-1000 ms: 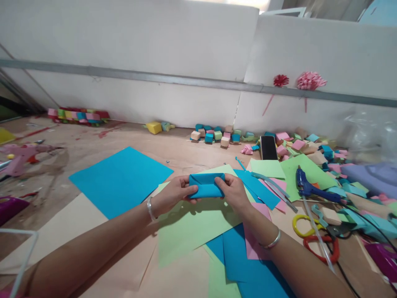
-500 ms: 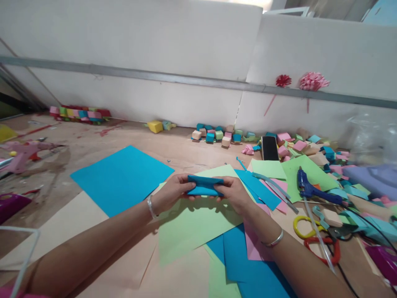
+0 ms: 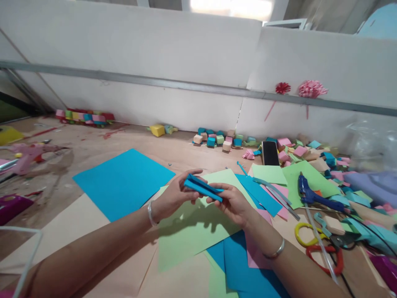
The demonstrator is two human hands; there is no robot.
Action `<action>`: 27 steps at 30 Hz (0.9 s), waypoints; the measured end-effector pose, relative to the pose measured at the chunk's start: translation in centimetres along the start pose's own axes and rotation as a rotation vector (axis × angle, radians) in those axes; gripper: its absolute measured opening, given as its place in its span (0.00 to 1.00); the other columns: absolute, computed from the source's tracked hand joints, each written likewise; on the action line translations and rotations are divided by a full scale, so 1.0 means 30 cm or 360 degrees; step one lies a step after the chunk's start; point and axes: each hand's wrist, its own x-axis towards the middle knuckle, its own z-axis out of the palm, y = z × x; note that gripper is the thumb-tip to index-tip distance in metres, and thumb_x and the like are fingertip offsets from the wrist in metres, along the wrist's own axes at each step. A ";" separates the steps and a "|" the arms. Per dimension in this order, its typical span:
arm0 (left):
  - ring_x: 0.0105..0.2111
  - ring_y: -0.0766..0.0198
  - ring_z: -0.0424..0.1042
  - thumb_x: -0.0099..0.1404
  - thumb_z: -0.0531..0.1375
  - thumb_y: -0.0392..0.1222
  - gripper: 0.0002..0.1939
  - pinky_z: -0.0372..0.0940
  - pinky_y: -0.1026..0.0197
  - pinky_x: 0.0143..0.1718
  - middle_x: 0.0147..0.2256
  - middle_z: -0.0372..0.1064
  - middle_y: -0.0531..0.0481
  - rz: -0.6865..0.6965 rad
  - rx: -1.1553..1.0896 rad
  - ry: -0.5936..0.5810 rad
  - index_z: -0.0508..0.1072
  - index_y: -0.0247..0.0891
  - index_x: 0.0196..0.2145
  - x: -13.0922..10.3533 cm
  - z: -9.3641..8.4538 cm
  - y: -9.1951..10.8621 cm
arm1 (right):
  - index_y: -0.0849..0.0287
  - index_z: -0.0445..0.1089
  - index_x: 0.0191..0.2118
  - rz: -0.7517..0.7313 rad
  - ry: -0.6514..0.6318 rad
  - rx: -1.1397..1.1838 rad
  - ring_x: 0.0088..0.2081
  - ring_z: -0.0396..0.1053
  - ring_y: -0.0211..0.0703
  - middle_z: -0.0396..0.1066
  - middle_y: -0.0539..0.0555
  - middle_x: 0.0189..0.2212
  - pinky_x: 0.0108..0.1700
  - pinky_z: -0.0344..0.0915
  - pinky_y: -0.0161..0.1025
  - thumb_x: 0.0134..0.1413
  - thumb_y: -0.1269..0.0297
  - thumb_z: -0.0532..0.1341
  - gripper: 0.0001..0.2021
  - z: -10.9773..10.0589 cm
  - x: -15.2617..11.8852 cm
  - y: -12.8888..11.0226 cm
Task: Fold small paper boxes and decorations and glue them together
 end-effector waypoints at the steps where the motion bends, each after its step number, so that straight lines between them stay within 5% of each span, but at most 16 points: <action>1: 0.30 0.65 0.73 0.50 0.70 0.40 0.28 0.66 0.67 0.25 0.38 0.73 0.45 0.0023 0.0066 0.0059 0.69 0.35 0.48 -0.001 0.004 -0.005 | 0.60 0.74 0.41 0.0030 -0.0061 -0.0016 0.33 0.76 0.40 0.77 0.57 0.32 0.29 0.70 0.28 0.44 0.71 0.66 0.14 0.007 -0.004 0.003; 4: 0.25 0.68 0.67 0.52 0.69 0.44 0.14 0.61 0.68 0.24 0.24 0.68 0.52 0.0106 0.0211 0.0215 0.72 0.33 0.33 0.000 0.003 -0.009 | 0.60 0.75 0.41 -0.0066 -0.0137 -0.0223 0.39 0.76 0.46 0.77 0.57 0.37 0.40 0.73 0.39 0.44 0.71 0.63 0.15 0.021 -0.013 0.005; 10: 0.29 0.63 0.69 0.54 0.67 0.43 0.09 0.64 0.63 0.31 0.28 0.71 0.49 0.0313 0.0593 0.0447 0.74 0.34 0.29 -0.007 0.009 0.012 | 0.53 0.71 0.51 -0.0759 -0.0058 -0.1331 0.49 0.70 0.52 0.72 0.56 0.50 0.50 0.67 0.49 0.50 0.64 0.64 0.20 0.009 -0.016 0.013; 15: 0.33 0.61 0.70 0.57 0.65 0.39 0.05 0.64 0.61 0.35 0.30 0.73 0.47 0.0616 0.0972 0.0285 0.74 0.37 0.25 -0.029 0.029 0.004 | 0.54 0.73 0.45 -0.1244 0.0012 -0.2006 0.42 0.72 0.51 0.76 0.56 0.40 0.44 0.65 0.46 0.59 0.64 0.58 0.10 -0.014 0.008 0.067; 20: 0.36 0.59 0.72 0.60 0.64 0.42 0.06 0.65 0.58 0.40 0.33 0.75 0.44 0.0817 0.1116 0.0014 0.77 0.38 0.32 -0.031 0.016 -0.041 | 0.53 0.75 0.38 -0.1298 -0.0070 -0.2099 0.38 0.69 0.45 0.75 0.54 0.35 0.40 0.64 0.41 0.58 0.68 0.59 0.07 -0.030 0.031 0.081; 27: 0.35 0.60 0.72 0.63 0.60 0.44 0.08 0.65 0.60 0.39 0.34 0.75 0.44 0.0707 0.1211 -0.0191 0.77 0.38 0.32 -0.022 0.005 -0.073 | 0.56 0.73 0.35 -0.1310 -0.0192 -0.2126 0.37 0.66 0.43 0.71 0.54 0.33 0.38 0.62 0.39 0.58 0.70 0.58 0.07 -0.029 0.026 0.090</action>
